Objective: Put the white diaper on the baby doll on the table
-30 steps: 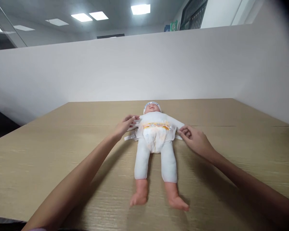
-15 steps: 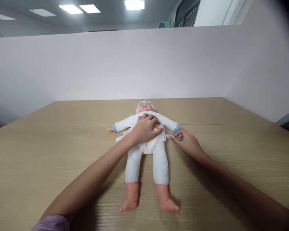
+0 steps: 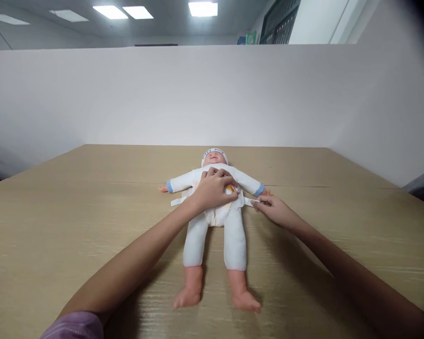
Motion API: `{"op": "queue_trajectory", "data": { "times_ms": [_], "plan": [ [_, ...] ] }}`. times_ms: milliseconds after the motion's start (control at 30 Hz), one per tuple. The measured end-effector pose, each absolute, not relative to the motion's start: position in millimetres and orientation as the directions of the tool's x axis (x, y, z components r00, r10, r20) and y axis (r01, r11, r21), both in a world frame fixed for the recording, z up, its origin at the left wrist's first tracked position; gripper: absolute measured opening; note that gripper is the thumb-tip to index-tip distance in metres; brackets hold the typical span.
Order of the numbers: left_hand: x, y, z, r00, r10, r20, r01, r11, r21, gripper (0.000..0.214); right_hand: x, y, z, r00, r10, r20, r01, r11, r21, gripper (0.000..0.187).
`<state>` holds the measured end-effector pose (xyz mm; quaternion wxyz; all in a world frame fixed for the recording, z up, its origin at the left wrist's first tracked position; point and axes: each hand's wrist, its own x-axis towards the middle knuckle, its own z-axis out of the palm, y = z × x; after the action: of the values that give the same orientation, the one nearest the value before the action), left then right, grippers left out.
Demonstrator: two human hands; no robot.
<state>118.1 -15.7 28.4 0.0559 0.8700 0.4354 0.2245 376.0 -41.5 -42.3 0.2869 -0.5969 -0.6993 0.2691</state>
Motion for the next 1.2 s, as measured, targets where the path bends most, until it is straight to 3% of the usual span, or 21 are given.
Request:
{"op": "queue_trajectory", "data": {
  "times_ms": [133, 333, 500, 567, 667, 733, 800, 867, 967, 1100, 1200],
  "plan": [
    [116.5, -16.4, 24.8, 0.513, 0.774, 0.371, 0.723, -0.623, 0.299, 0.038, 370.8, -44.6, -11.4, -0.095, 0.994, 0.047, 0.58, 0.094, -0.81, 0.049],
    [116.6, -15.4, 22.5, 0.513, 0.772, 0.376, 0.71, -0.627, 0.32, 0.039, 321.8, -17.5, 16.7, -0.228, 0.967, 0.11, 0.56, 0.223, -0.798, 0.042],
    [110.2, -10.4, 28.3, 0.538, 0.802, 0.26, 0.693, -0.596, 0.405, 0.053, 291.5, -7.8, 11.4, -0.149, 0.988, 0.027, 0.628, 0.116, -0.769, 0.035],
    [103.0, -7.3, 34.5, 0.569, 0.801, 0.187, 0.66, -0.581, 0.476, 0.061, 286.9, -17.2, 5.1, -0.088, 0.986, 0.14, 0.607, 0.165, -0.778, 0.032],
    [90.1, -2.8, 43.0, 0.626, 0.767, 0.138, 0.563, -0.568, 0.6, 0.069, 283.4, -41.8, -6.3, -0.088, 0.883, 0.46, 0.581, 0.421, -0.696, 0.032],
    [82.0, -1.5, 43.6, 0.667, 0.722, 0.184, 0.439, -0.58, 0.686, 0.068, 283.1, -58.2, -14.1, -0.192, 0.778, 0.599, 0.593, 0.578, -0.56, 0.034],
    [73.1, -3.6, 37.6, 0.663, 0.695, 0.278, 0.327, -0.603, 0.728, 0.058, 285.1, -69.0, -21.4, -0.307, 0.719, 0.623, 0.595, 0.656, -0.464, 0.043],
    [60.3, -10.5, 25.5, 0.615, 0.695, 0.373, 0.296, -0.641, 0.708, 0.046, 289.2, -72.5, -27.7, -0.369, 0.709, 0.601, 0.592, 0.678, -0.435, 0.051],
    [28.6, -26.1, 2.0, 0.596, 0.66, 0.458, 0.336, -0.723, 0.604, 0.045, 296.3, -68.6, -34.3, -0.4, 0.711, 0.578, 0.594, 0.682, -0.428, 0.054],
    [-22.6, -38.9, -20.7, 0.654, 0.633, 0.414, 0.448, -0.765, 0.463, 0.051, 300.2, -63.5, -34.8, -0.405, 0.7, 0.588, 0.586, 0.693, -0.421, 0.053],
    [-42.6, -38.1, -26.5, 0.655, 0.648, 0.388, 0.563, -0.762, 0.322, 0.039, 296.4, -64.1, -23.3, -0.381, 0.691, 0.614, 0.596, 0.691, -0.409, 0.046]
  ]
}}
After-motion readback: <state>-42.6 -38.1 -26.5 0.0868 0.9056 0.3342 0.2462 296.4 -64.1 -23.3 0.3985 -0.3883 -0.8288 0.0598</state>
